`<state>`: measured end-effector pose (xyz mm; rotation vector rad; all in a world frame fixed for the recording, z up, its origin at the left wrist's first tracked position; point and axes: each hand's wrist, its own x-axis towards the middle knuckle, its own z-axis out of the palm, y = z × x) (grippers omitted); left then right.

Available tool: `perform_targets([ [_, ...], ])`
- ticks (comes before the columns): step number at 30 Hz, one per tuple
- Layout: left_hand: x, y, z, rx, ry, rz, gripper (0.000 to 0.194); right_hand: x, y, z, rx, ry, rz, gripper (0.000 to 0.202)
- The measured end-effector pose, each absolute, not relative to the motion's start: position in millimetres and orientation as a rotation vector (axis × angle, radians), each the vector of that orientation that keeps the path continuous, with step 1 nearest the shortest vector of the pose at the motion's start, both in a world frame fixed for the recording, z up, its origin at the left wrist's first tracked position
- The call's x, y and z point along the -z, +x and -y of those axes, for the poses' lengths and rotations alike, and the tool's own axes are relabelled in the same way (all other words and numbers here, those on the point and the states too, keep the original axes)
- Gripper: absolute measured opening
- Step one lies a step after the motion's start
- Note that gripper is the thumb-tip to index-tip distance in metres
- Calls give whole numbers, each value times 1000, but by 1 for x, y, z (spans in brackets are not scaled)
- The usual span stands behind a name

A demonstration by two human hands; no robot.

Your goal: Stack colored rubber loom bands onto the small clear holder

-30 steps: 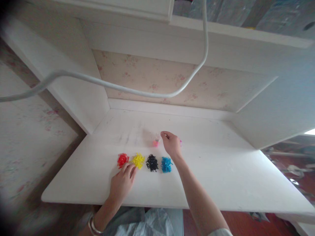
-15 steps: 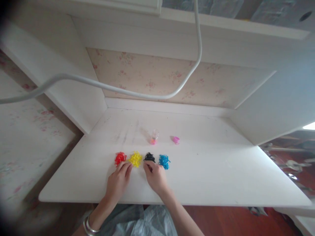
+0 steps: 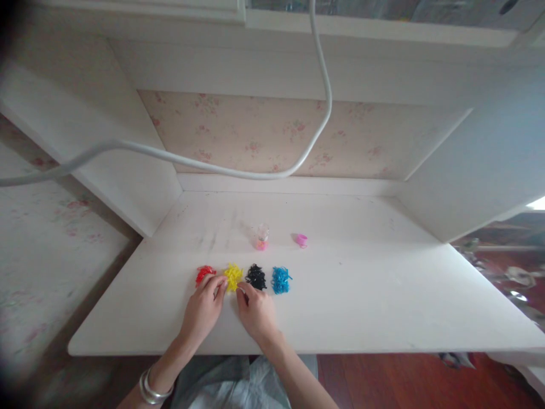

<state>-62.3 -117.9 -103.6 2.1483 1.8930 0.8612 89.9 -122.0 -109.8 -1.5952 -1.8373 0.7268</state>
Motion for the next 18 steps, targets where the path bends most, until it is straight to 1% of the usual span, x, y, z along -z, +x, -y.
perform_targets([
  [7,96,-53,114,-831,2204,-1817,16,109,90,123,-675,-1602,1863,37],
  [13,85,-49,111,-802,2238,-1781,19,108,90,124,-669,-1542,1855,33],
  [18,82,-47,109,-766,2213,-1744,21,106,89,123,-642,-1583,1796,31],
])
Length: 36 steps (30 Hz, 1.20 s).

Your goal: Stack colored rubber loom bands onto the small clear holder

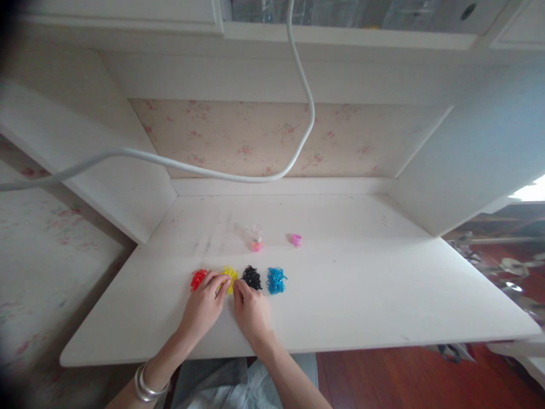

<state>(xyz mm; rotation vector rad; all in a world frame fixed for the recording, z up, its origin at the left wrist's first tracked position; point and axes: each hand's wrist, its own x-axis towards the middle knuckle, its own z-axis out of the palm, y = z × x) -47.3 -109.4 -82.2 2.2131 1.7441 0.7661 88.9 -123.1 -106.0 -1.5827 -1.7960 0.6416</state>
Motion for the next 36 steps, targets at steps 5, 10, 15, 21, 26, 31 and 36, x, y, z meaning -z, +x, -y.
perform_targets([
  [5,82,-45,108,-759,2197,-1718,23,105,88,121,-648,-1603,1765,28],
  [10,77,-42,106,-752,2197,-1706,23,107,90,120,-707,-1573,1715,30],
  [15,74,-39,104,-725,2179,-1701,22,112,91,118,-760,-1585,1636,28],
  [21,61,-41,90,-812,2178,-1700,24,113,92,121,-743,-1621,1734,28],
  [26,29,-31,54,-1015,2119,-1570,22,112,89,124,-575,-1681,1979,26],
  [31,7,-12,12,-1116,2149,-1511,21,115,87,124,-470,-1703,2070,21],
  [36,9,2,-14,-1057,2196,-1543,19,117,89,123,-492,-1659,2045,23],
])
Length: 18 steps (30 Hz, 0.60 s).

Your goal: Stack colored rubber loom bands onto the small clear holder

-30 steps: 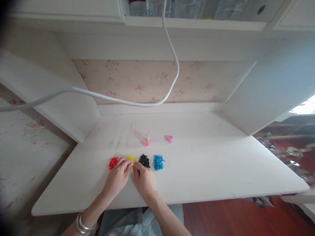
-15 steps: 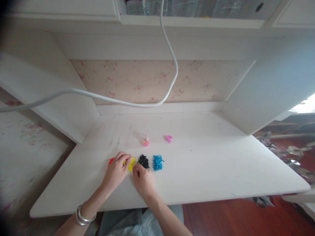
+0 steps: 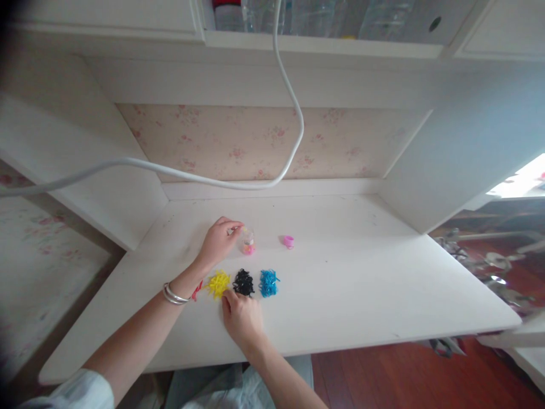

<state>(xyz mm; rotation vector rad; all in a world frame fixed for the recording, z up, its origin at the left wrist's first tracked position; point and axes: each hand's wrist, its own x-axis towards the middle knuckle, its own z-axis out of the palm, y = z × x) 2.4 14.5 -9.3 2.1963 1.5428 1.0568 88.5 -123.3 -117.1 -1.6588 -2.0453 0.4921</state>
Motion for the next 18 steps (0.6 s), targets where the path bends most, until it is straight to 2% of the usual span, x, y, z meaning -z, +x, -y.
perform_targets([
  [9,24,10,-23,-899,2244,-1575,24,115,90,123,-489,-1637,2019,24],
  [12,19,10,-18,-948,2224,-1553,24,115,90,123,-494,-1638,2016,24],
  [15,4,6,2,-1092,2156,-1494,24,115,90,124,-489,-1656,2018,25],
  [18,-9,-10,48,-1123,1972,-1452,34,114,90,124,-496,-1655,1998,28],
])
